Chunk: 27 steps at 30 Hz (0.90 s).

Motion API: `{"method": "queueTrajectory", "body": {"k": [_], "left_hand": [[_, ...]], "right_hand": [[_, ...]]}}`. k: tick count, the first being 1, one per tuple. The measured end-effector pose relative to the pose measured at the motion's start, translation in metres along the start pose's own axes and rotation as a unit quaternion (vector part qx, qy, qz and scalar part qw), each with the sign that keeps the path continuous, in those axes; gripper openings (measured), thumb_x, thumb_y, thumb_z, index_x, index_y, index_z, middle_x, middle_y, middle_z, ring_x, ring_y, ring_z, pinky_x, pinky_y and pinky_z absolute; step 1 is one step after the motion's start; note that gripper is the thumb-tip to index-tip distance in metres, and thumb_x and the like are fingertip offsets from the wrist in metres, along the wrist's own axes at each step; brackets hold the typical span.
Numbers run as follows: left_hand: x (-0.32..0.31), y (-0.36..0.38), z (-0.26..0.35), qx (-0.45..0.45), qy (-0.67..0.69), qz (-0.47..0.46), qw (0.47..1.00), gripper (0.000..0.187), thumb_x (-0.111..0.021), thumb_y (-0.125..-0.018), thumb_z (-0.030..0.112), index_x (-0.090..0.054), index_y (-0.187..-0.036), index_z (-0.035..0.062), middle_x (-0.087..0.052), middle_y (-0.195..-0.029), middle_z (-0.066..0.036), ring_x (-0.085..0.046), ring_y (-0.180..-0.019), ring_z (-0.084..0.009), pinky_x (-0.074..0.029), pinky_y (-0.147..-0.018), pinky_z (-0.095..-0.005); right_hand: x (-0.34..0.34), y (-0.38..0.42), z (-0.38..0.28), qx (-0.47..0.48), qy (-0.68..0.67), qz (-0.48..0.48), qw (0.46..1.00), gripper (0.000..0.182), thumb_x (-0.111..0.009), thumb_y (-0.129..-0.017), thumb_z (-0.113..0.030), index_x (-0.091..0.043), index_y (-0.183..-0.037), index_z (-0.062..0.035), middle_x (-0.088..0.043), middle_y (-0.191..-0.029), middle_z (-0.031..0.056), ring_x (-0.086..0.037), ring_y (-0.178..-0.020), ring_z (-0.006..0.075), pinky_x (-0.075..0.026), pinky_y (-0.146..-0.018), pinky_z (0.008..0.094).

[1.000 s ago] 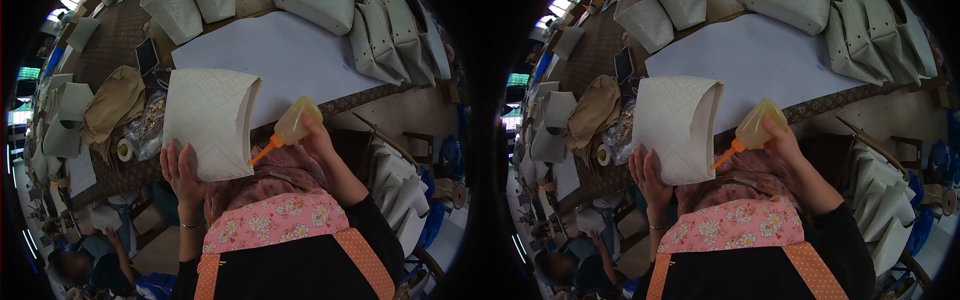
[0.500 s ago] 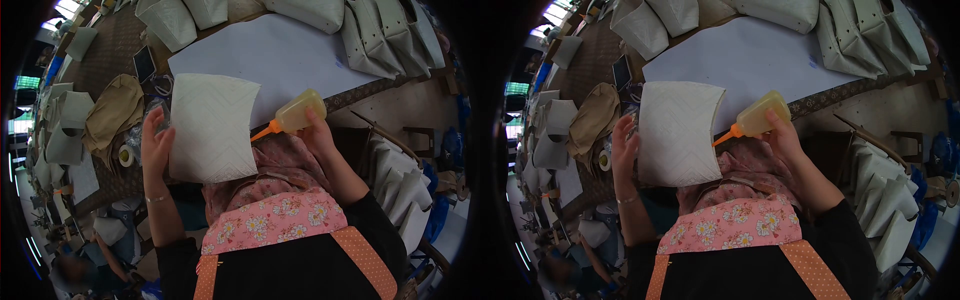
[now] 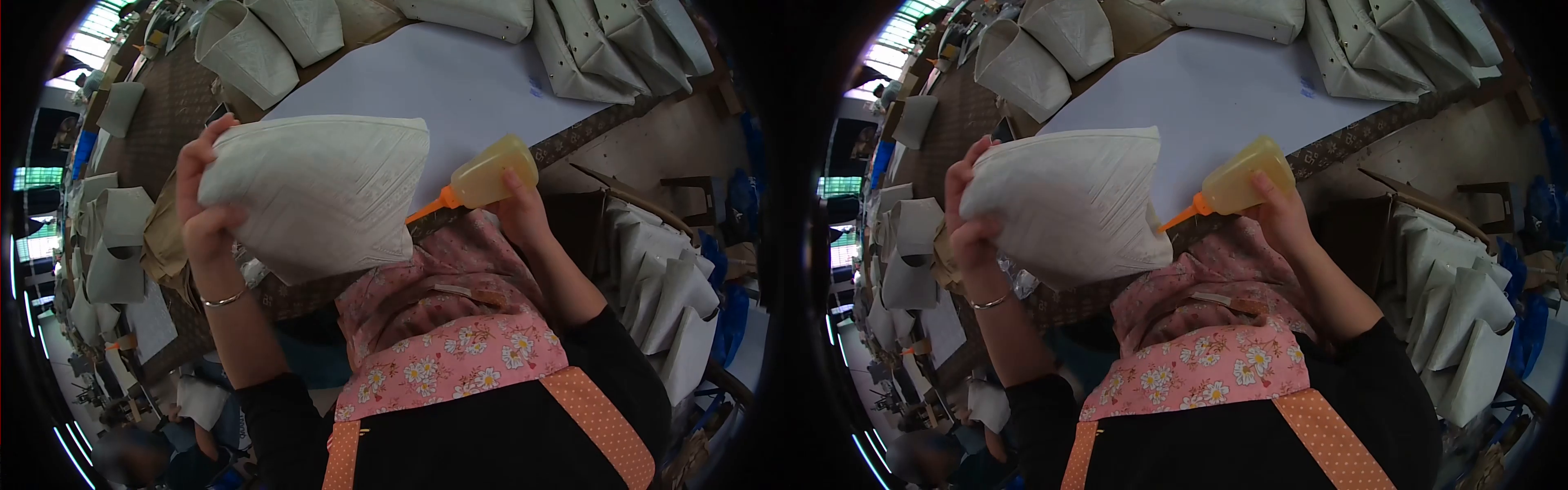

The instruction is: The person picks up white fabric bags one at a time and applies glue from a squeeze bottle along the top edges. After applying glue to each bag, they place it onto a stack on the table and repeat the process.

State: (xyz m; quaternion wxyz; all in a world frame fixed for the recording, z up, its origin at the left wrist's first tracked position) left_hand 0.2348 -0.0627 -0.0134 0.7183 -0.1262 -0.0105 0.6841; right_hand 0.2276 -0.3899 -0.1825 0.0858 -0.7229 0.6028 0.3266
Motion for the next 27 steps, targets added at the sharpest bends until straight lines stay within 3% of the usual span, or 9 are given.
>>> {"method": "queueTrajectory", "body": {"k": [2,3,5,6,8,11,18,23,27], "left_hand": [[-0.002,0.01,0.026,-0.115,-0.107,-0.077,0.985,0.064,-0.05,-0.04,0.008,-0.048,-0.104,0.0054,-0.04,-0.124,-0.012,-0.034,-0.122,-0.0278,-0.033,-0.097,-0.0394],[-0.002,0.014,0.027,-0.116,-0.108,-0.076,0.984,0.064,-0.05,-0.04,0.008,-0.048,-0.104,0.0054,-0.04,-0.124,-0.012,-0.034,-0.122,-0.0278,-0.033,-0.097,-0.0394],[-0.004,0.018,0.019,-0.055,-0.257,-0.097,0.96,0.063,-0.05,-0.041,0.016,-0.049,-0.104,0.0048,-0.038,-0.127,-0.012,-0.028,-0.126,-0.0283,-0.025,-0.101,-0.0417],[-0.002,0.019,0.014,-0.054,-0.258,-0.097,0.96,0.063,-0.05,-0.041,0.016,-0.049,-0.104,0.0048,-0.038,-0.127,-0.012,-0.028,-0.126,-0.0283,-0.025,-0.101,-0.0417],[0.003,0.022,0.007,-0.105,-0.225,-0.093,0.964,0.063,-0.051,-0.043,0.02,-0.05,-0.104,0.0046,-0.039,-0.126,-0.012,-0.028,-0.127,-0.03,-0.021,-0.103,-0.0417],[0.007,0.025,0.003,-0.113,-0.201,-0.078,0.97,0.063,-0.053,-0.045,0.023,-0.05,-0.105,0.0047,-0.039,-0.127,-0.012,-0.027,-0.127,-0.0309,-0.022,-0.102,-0.0429],[0.015,0.028,0.003,-0.122,-0.182,-0.052,0.974,0.061,-0.055,-0.047,0.026,-0.05,-0.105,0.0054,-0.038,-0.127,-0.013,-0.027,-0.127,-0.032,-0.024,-0.102,-0.0446],[0.016,0.029,0.006,-0.127,-0.202,-0.046,0.97,0.061,-0.059,-0.049,0.031,-0.051,-0.104,0.0071,-0.039,-0.126,-0.014,-0.03,-0.125,-0.0324,-0.027,-0.1,-0.045],[0.017,0.03,0.007,-0.126,-0.207,-0.038,0.97,0.061,-0.06,-0.049,0.033,-0.051,-0.104,0.0075,-0.039,-0.125,-0.014,-0.031,-0.125,-0.0318,-0.027,-0.1,-0.0451]], "right_hand": [[-0.006,-0.004,-0.009,0.036,-0.023,-0.031,0.999,0.05,-0.057,-0.084,-0.032,-0.037,-0.122,-0.0054,-0.048,-0.115,0.0112,-0.052,-0.105,0.0244,-0.046,-0.084,0.0407],[-0.007,-0.007,-0.008,0.036,-0.023,-0.032,0.999,0.05,-0.057,-0.084,-0.032,-0.037,-0.122,-0.0054,-0.048,-0.115,0.0112,-0.052,-0.105,0.0244,-0.046,-0.084,0.0407],[-0.006,-0.012,-0.014,0.1,0.042,-0.007,0.994,0.055,-0.062,-0.082,-0.028,-0.036,-0.123,-0.0027,-0.049,-0.114,0.0109,-0.051,-0.105,0.0222,-0.045,-0.086,0.0373],[-0.006,-0.014,-0.014,0.1,0.041,-0.007,0.994,0.055,-0.062,-0.082,-0.028,-0.036,-0.123,-0.0027,-0.049,-0.114,0.0109,-0.051,-0.105,0.0222,-0.045,-0.086,0.0373],[-0.008,-0.015,-0.027,0.206,0.208,0.005,0.956,0.059,-0.067,-0.078,-0.023,-0.036,-0.124,-0.0016,-0.05,-0.112,0.0094,-0.05,-0.104,0.0185,-0.043,-0.087,0.032],[-0.018,-0.016,-0.033,0.234,0.219,-0.012,0.947,0.058,-0.068,-0.078,-0.022,-0.037,-0.123,-0.0019,-0.051,-0.11,0.0083,-0.049,-0.102,0.0163,-0.041,-0.088,0.0297],[-0.003,-0.017,-0.017,0.178,0.231,-0.011,0.957,0.052,-0.066,-0.08,-0.019,-0.039,-0.122,-0.0025,-0.052,-0.108,0.0076,-0.05,-0.102,0.0158,-0.041,-0.087,0.03],[0.013,-0.008,0.005,0.1,0.08,-0.007,0.992,0.053,-0.063,-0.082,-0.021,-0.036,-0.124,-0.003,-0.05,-0.111,0.0075,-0.05,-0.102,0.0178,-0.042,-0.088,0.0315],[0.013,0.002,0.01,0.081,0.059,-0.006,0.995,0.054,-0.062,-0.083,-0.022,-0.035,-0.125,-0.0038,-0.05,-0.112,0.0081,-0.05,-0.104,0.019,-0.042,-0.088,0.0333]]}}
Point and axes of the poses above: each hand's wrist, its own y-axis away from the middle knuckle, its own x-axis out of the back of the hand, z = x × y, the point moved 6 cm from there along -y, towards the middle knuckle
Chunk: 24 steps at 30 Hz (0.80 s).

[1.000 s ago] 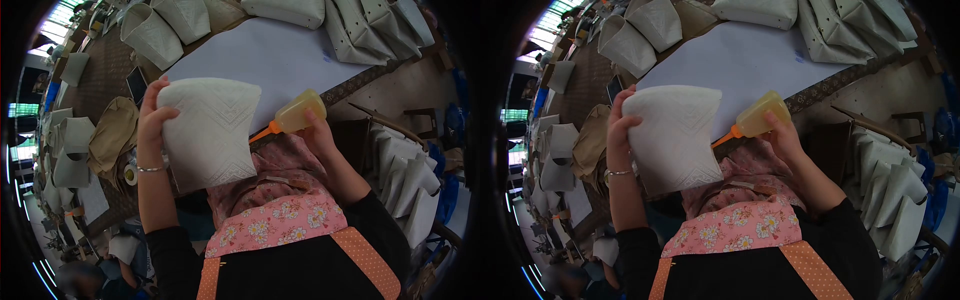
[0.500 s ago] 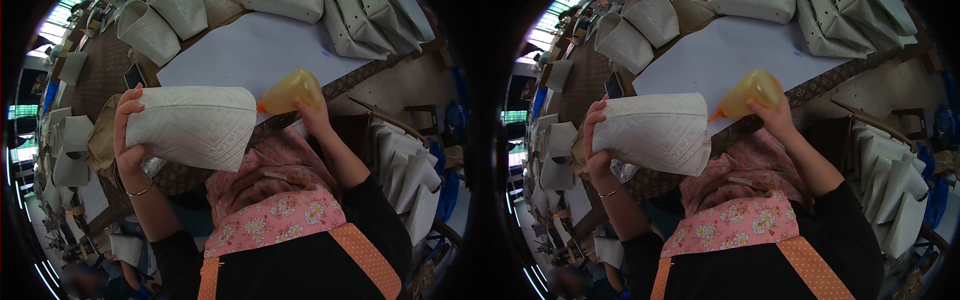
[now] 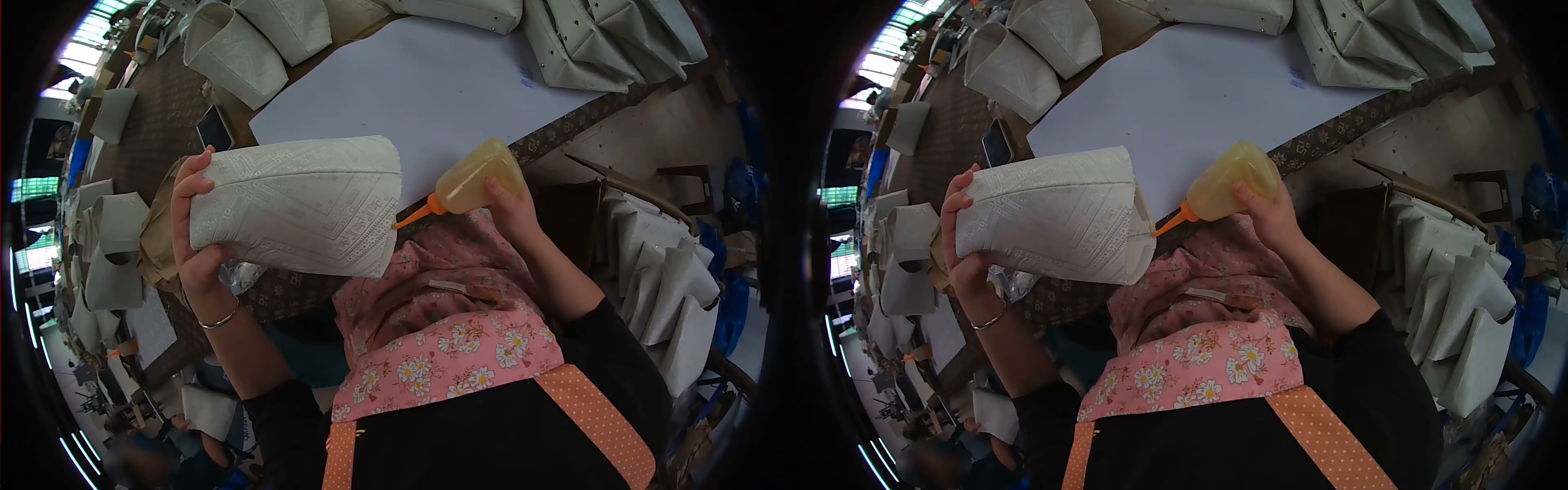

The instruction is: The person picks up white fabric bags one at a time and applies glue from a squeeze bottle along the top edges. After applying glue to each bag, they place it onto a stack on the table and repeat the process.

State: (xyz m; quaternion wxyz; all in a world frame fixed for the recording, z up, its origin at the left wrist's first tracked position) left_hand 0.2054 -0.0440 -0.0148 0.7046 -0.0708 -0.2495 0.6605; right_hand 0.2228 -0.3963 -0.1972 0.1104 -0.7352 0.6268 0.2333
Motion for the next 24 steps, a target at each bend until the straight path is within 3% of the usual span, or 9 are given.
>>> {"method": "queueTrajectory", "body": {"k": [9,12,14,18,21,23,24], "left_hand": [[-0.003,0.001,0.011,0.009,-0.003,-0.026,1.0,0.061,-0.051,-0.041,0.021,-0.05,-0.101,0.0085,-0.034,-0.131,-0.019,-0.032,-0.123,-0.0321,-0.028,-0.1,-0.0447],[-0.002,0.002,0.022,0.018,-0.029,-0.021,0.999,0.061,-0.049,-0.039,0.018,-0.049,-0.1,0.0084,-0.033,-0.132,-0.019,-0.033,-0.123,-0.0322,-0.028,-0.1,-0.0439],[-0.002,0.003,0.029,0.056,-0.036,-0.047,0.997,0.06,-0.049,-0.04,0.01,-0.048,-0.1,0.0076,-0.033,-0.131,-0.018,-0.035,-0.122,-0.0318,-0.029,-0.1,-0.0428],[0.002,0.014,0.045,0.101,-0.078,-0.031,0.991,0.065,-0.047,-0.043,0.001,-0.045,-0.107,0.0059,-0.034,-0.128,-0.016,-0.036,-0.121,-0.0316,-0.031,-0.099,-0.0416],[-0.008,0.027,0.064,0.048,-0.123,0.04,0.99,0.069,-0.052,-0.049,-0.006,-0.039,-0.116,0.0064,-0.035,-0.124,-0.013,-0.038,-0.12,-0.0331,-0.033,-0.097,-0.0415],[-0.02,0.042,0.074,-0.06,-0.343,0.057,0.936,0.071,-0.063,-0.059,0.0,-0.033,-0.123,0.0081,-0.031,-0.121,-0.011,-0.037,-0.12,-0.0355,-0.032,-0.097,-0.0428],[-0.024,0.052,0.066,-0.059,-0.344,0.058,0.935,0.071,-0.063,-0.059,0.0,-0.033,-0.123,0.0081,-0.031,-0.121,-0.011,-0.037,-0.12,-0.0355,-0.032,-0.097,-0.0428]], "right_hand": [[0.001,0.018,0.015,-0.015,-0.042,0.001,0.999,0.052,-0.06,-0.084,-0.023,-0.034,-0.126,-0.0051,-0.048,-0.114,0.0092,-0.049,-0.106,0.0204,-0.044,-0.088,0.0359],[-0.006,0.025,0.012,-0.041,-0.057,0.038,0.997,0.048,-0.056,-0.086,-0.033,-0.038,-0.121,-0.0054,-0.05,-0.112,0.0089,-0.053,-0.102,0.0231,-0.045,-0.084,0.0377],[-0.013,0.031,0.02,-0.102,-0.095,0.013,0.99,0.049,-0.055,-0.085,-0.037,-0.039,-0.121,-0.0081,-0.051,-0.111,0.008,-0.054,-0.097,0.0214,-0.047,-0.077,0.0338],[-0.024,0.036,0.019,-0.13,-0.092,0.007,0.987,0.049,-0.055,-0.084,-0.041,-0.04,-0.12,-0.0107,-0.051,-0.111,0.0068,-0.054,-0.094,0.0185,-0.045,-0.072,0.029],[-0.017,0.019,0.012,-0.13,-0.164,-0.02,0.978,0.052,-0.053,-0.084,-0.045,-0.04,-0.12,-0.01,-0.051,-0.112,0.0064,-0.053,-0.092,0.0171,-0.044,-0.072,0.0271],[-0.017,0.006,-0.012,-0.054,-0.176,-0.03,0.982,0.056,-0.05,-0.084,-0.049,-0.04,-0.121,-0.0088,-0.05,-0.114,0.0071,-0.052,-0.099,0.0186,-0.044,-0.077,0.0291],[-0.019,0.003,-0.018,-0.055,-0.176,-0.031,0.982,0.056,-0.05,-0.084,-0.049,-0.04,-0.121,-0.0088,-0.05,-0.114,0.0071,-0.052,-0.099,0.0186,-0.044,-0.077,0.0291]]}}
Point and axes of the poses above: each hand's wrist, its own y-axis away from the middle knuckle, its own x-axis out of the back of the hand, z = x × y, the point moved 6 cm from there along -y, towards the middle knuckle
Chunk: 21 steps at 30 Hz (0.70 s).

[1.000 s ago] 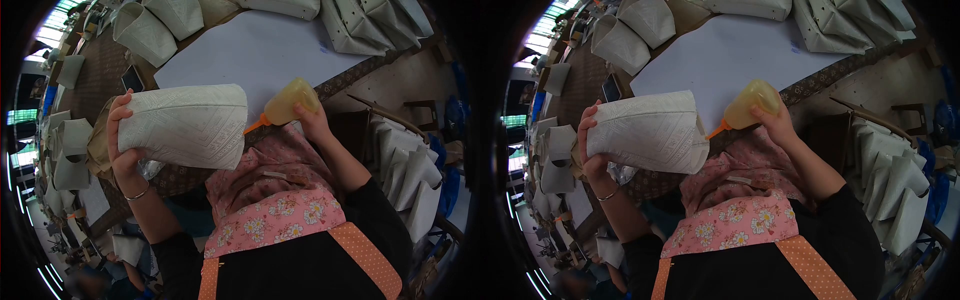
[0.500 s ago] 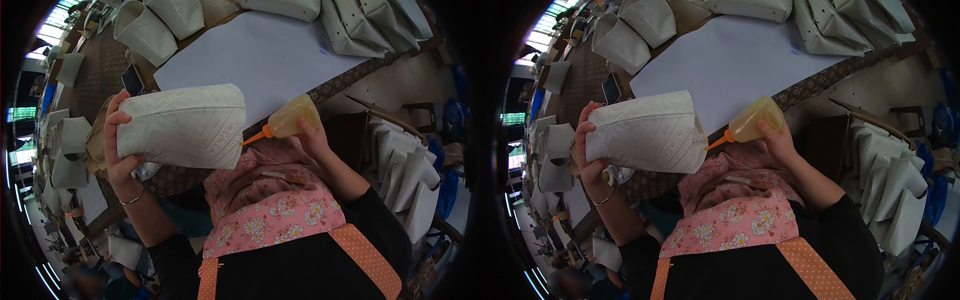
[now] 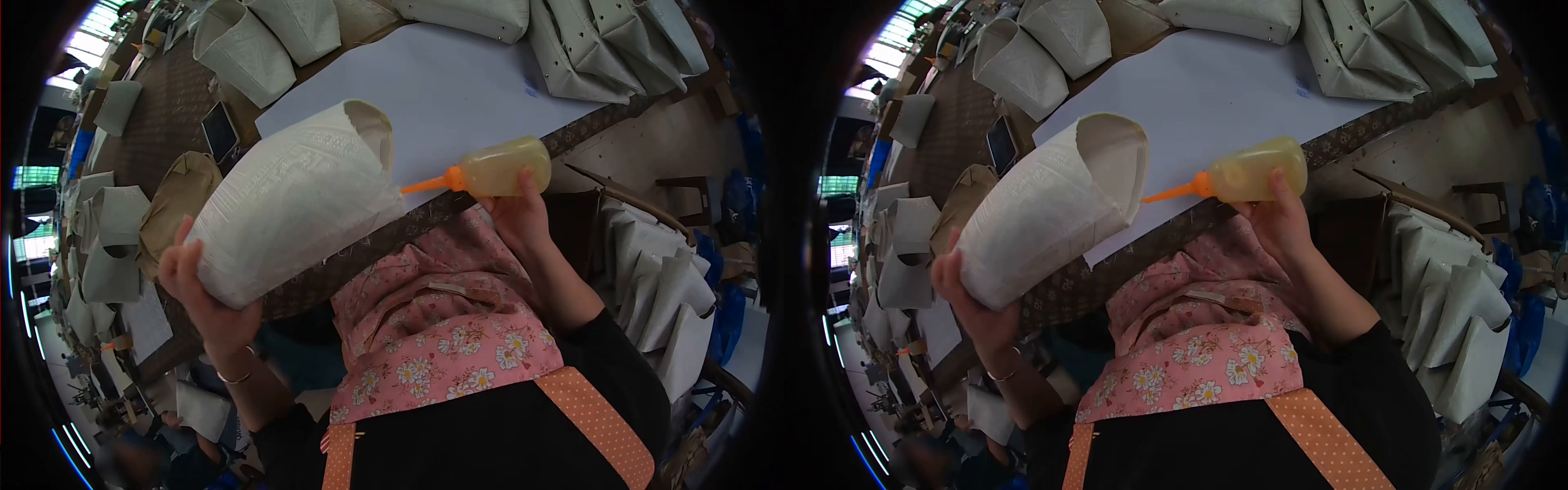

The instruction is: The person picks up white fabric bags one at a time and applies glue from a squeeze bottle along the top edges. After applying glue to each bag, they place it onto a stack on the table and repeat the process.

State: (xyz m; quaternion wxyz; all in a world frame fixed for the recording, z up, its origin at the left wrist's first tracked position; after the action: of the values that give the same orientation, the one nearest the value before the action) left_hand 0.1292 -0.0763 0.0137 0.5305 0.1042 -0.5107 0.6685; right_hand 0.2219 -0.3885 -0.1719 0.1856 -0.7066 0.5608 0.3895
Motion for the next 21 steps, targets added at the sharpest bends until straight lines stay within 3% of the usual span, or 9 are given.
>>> {"method": "queueTrajectory", "body": {"k": [2,6,8,17,21], "left_hand": [[-0.019,0.031,-0.014,0.006,-0.132,0.002,0.991,0.068,-0.071,-0.063,0.006,-0.033,-0.119,0.0096,-0.027,-0.118,-0.011,-0.036,-0.118,-0.0342,-0.032,-0.096,-0.0431],[-0.045,0.109,-0.047,0.038,-0.17,0.067,0.982,0.063,-0.075,-0.064,0.01,-0.034,-0.112,0.0089,-0.025,-0.117,-0.012,-0.034,-0.113,-0.0296,-0.031,-0.094,-0.0415],[-0.056,0.143,-0.068,0.104,-0.128,0.141,0.976,0.06,-0.076,-0.063,0.012,-0.034,-0.106,0.0086,-0.025,-0.117,-0.013,-0.032,-0.108,-0.0264,-0.03,-0.092,-0.0389],[-0.071,0.154,-0.063,0.143,-0.138,0.143,0.97,0.058,-0.075,-0.066,0.015,-0.034,-0.105,0.0071,-0.026,-0.117,-0.013,-0.031,-0.109,-0.0275,-0.03,-0.092,-0.0386],[-0.071,0.156,-0.064,0.148,-0.134,0.148,0.969,0.057,-0.075,-0.066,0.017,-0.034,-0.104,0.007,-0.026,-0.117,-0.013,-0.032,-0.109,-0.0275,-0.03,-0.092,-0.0388]], "right_hand": [[0.001,-0.004,-0.014,0.054,0.041,0.048,0.997,0.056,-0.05,-0.084,-0.049,-0.04,-0.121,-0.0076,-0.05,-0.116,0.0076,-0.051,-0.105,0.021,-0.045,-0.085,0.0331],[0.01,-0.009,-0.014,0.064,0.07,0.048,0.994,0.054,-0.051,-0.085,-0.045,-0.04,-0.122,-0.0072,-0.05,-0.117,0.0079,-0.049,-0.11,0.0229,-0.043,-0.091,0.0366],[0.01,-0.011,-0.013,0.1,0.096,0.034,0.99,0.05,-0.054,-0.085,-0.039,-0.04,-0.121,-0.0064,-0.049,-0.117,0.0082,-0.049,-0.11,0.0234,-0.042,-0.092,0.0378],[0.023,-0.01,-0.007,0.233,0.192,0.047,0.952,0.043,-0.057,-0.086,-0.026,-0.041,-0.12,-0.005,-0.051,-0.113,0.0061,-0.05,-0.105,0.0192,-0.042,-0.088,0.0353],[0.031,-0.013,-0.008,0.241,0.228,0.062,0.941,0.043,-0.056,-0.086,-0.025,-0.041,-0.121,-0.0048,-0.051,-0.113,0.0061,-0.05,-0.105,0.0195,-0.041,-0.089,0.0354]]}}
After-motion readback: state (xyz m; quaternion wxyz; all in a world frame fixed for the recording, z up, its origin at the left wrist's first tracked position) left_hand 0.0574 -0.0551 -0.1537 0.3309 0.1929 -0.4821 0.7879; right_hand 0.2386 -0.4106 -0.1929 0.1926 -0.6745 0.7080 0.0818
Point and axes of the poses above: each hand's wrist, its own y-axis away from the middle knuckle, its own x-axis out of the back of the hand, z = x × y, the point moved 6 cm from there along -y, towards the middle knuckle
